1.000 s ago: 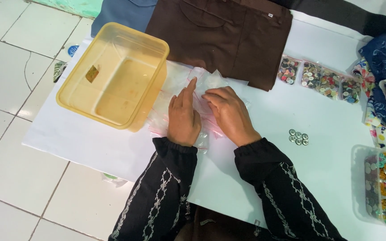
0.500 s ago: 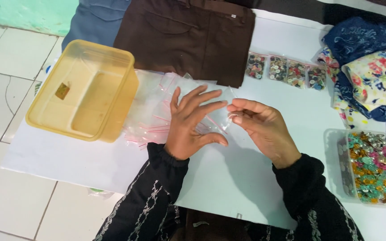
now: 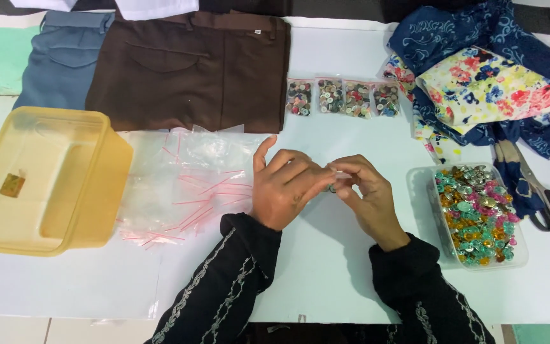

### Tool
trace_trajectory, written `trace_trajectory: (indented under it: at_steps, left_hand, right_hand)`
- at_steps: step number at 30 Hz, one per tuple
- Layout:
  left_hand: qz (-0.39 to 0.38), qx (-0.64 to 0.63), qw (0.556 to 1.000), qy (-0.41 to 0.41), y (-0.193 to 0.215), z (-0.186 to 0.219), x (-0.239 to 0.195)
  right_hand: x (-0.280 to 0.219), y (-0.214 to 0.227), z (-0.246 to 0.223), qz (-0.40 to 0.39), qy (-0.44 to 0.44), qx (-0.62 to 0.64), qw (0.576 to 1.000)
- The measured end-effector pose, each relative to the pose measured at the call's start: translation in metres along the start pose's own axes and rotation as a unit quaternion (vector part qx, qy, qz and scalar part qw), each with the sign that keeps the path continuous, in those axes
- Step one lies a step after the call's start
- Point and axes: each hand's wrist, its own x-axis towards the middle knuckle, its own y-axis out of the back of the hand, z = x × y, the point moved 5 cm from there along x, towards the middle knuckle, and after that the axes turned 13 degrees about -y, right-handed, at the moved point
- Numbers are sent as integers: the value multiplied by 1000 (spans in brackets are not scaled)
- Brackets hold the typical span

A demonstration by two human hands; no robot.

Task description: The person selects small metal buttons from a container, arranges them on a white table, and places them into small clear plastic bags. They repeat this process with turquoise buttons, sealing each bag after filling it.

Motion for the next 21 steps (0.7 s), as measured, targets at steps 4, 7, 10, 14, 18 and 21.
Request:
trace_trajectory:
  at_steps: [4,7,10,14,18,21]
  left_hand:
    - [50,33,996,-70,2,10,-1]
    - [46,58,989,-128,5,11,-2]
    - [39,93,985,-140,5,11,-5]
    - [-119,96,987,-43,-6,-8,-14]
    - [-295,53,929,217,-12,-50,-46]
    - [-325,124,911,222,-4,-71,-56]
  right_hand:
    - [-3,-3,-5,22,37,27,999]
    - [-1,-5,-2,14,44,32,998]
    - [-3,-6,-1,20,46,38,998]
    - [-3,-2,0,40,7,54,998]
    - [-3,0,0,71,-48,76,993]
    - [-3,0,9,77,-74,84,991]
